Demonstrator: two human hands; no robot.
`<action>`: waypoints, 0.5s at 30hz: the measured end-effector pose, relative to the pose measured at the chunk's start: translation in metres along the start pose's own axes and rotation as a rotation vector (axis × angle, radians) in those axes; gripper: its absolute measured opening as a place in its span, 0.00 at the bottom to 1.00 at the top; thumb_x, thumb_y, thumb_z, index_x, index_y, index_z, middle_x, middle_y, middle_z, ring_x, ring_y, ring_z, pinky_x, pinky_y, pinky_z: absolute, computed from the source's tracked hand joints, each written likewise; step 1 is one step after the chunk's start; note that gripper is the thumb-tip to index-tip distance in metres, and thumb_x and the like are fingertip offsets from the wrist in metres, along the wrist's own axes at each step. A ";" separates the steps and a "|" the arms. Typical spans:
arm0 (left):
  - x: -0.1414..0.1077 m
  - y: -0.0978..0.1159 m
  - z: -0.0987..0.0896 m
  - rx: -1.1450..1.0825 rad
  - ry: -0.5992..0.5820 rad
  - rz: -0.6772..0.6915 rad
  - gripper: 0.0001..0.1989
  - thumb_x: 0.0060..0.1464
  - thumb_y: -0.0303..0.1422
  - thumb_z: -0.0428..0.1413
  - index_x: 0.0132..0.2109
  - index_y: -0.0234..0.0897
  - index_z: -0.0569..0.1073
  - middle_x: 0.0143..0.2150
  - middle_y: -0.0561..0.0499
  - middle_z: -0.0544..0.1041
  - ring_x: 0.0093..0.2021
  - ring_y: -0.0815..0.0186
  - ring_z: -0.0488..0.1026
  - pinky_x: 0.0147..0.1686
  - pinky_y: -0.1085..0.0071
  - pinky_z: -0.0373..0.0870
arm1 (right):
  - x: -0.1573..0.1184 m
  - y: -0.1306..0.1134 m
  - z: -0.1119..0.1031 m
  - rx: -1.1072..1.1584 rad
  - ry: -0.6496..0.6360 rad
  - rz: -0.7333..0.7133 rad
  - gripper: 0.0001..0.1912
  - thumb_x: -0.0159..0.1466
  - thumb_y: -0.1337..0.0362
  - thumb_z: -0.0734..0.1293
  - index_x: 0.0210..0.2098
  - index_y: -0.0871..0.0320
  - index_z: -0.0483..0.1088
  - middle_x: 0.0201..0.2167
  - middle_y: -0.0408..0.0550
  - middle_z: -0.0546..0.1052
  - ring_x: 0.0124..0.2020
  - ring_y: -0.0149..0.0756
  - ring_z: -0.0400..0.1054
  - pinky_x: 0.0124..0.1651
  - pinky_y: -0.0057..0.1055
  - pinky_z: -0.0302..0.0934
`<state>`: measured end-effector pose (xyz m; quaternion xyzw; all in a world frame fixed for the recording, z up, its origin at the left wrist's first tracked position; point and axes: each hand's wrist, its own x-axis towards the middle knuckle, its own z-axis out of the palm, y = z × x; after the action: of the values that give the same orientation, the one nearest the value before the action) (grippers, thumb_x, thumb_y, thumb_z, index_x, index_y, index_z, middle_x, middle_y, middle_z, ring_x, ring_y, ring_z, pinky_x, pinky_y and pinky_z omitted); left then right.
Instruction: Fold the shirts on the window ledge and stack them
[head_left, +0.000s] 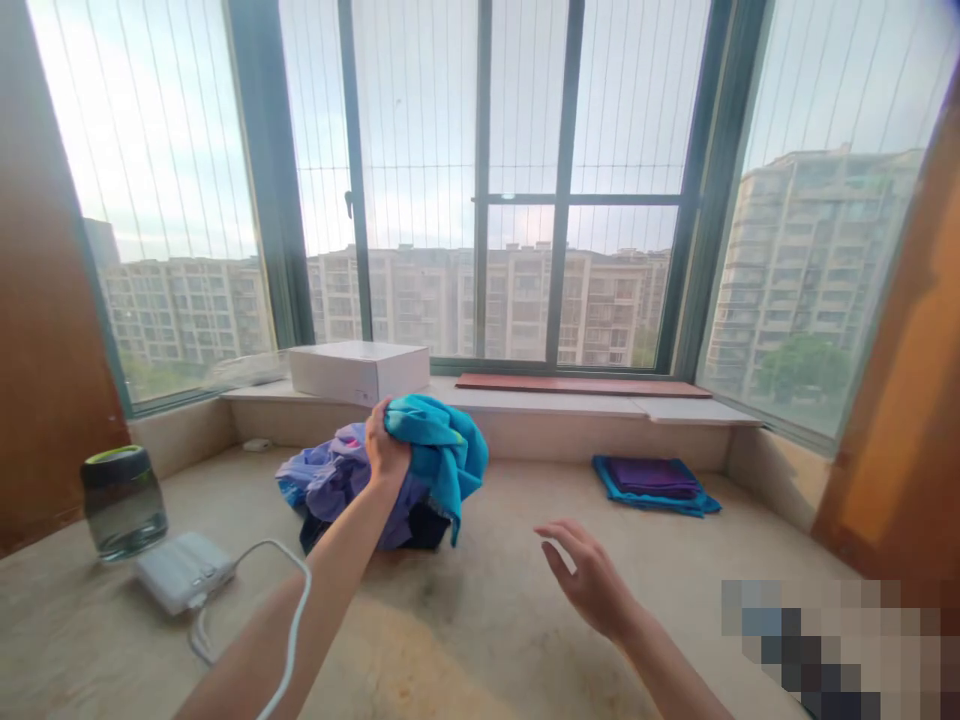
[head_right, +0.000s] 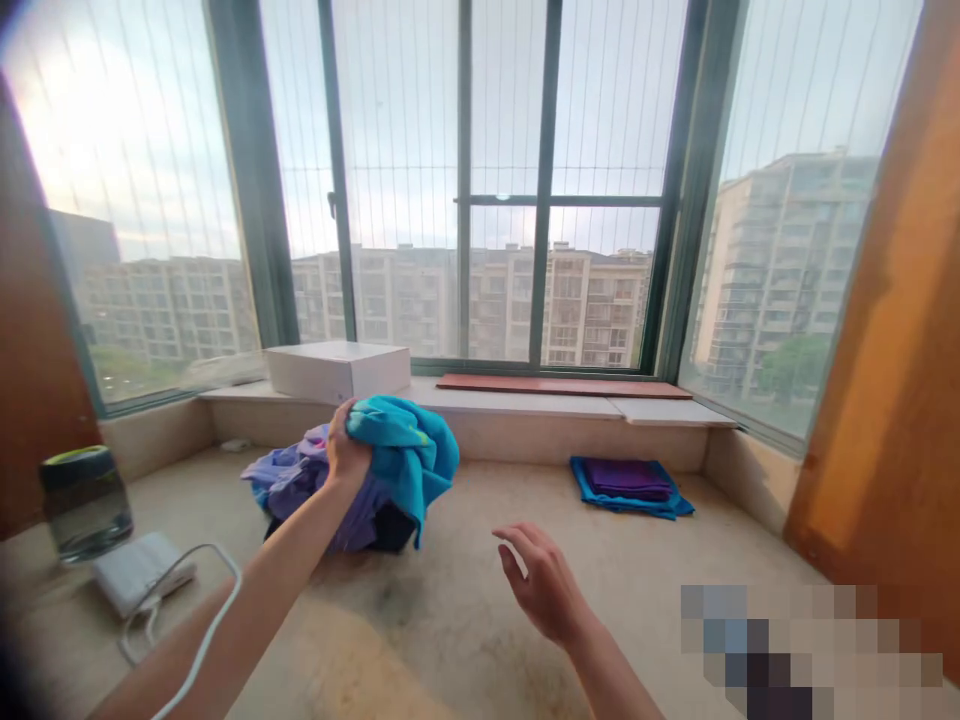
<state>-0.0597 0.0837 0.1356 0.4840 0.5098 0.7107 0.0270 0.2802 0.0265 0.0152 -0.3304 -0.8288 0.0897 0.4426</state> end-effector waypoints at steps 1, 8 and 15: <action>0.010 0.001 -0.012 0.063 0.046 0.042 0.25 0.50 0.29 0.57 0.56 0.30 0.71 0.64 0.34 0.66 0.68 0.43 0.57 0.64 0.46 0.55 | 0.000 0.003 0.001 0.001 0.002 0.011 0.14 0.71 0.64 0.58 0.50 0.52 0.74 0.45 0.52 0.79 0.48 0.44 0.74 0.51 0.40 0.69; -0.011 -0.017 -0.048 0.920 -0.542 0.306 0.32 0.55 0.40 0.57 0.66 0.40 0.67 0.74 0.37 0.53 0.73 0.38 0.44 0.67 0.38 0.38 | -0.001 -0.006 0.005 0.039 -0.106 -0.016 0.15 0.70 0.64 0.58 0.47 0.50 0.76 0.44 0.51 0.80 0.46 0.44 0.75 0.51 0.40 0.70; -0.052 -0.065 -0.049 1.137 -0.769 0.134 0.30 0.62 0.49 0.50 0.64 0.38 0.70 0.72 0.33 0.57 0.73 0.36 0.45 0.66 0.37 0.38 | -0.006 -0.009 0.012 -0.011 -0.115 0.034 0.15 0.69 0.67 0.59 0.46 0.53 0.77 0.44 0.52 0.80 0.47 0.45 0.75 0.53 0.43 0.69</action>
<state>-0.0968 0.0525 0.0521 0.6711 0.7267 0.1110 -0.0960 0.2691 0.0180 0.0080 -0.3411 -0.8476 0.1117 0.3907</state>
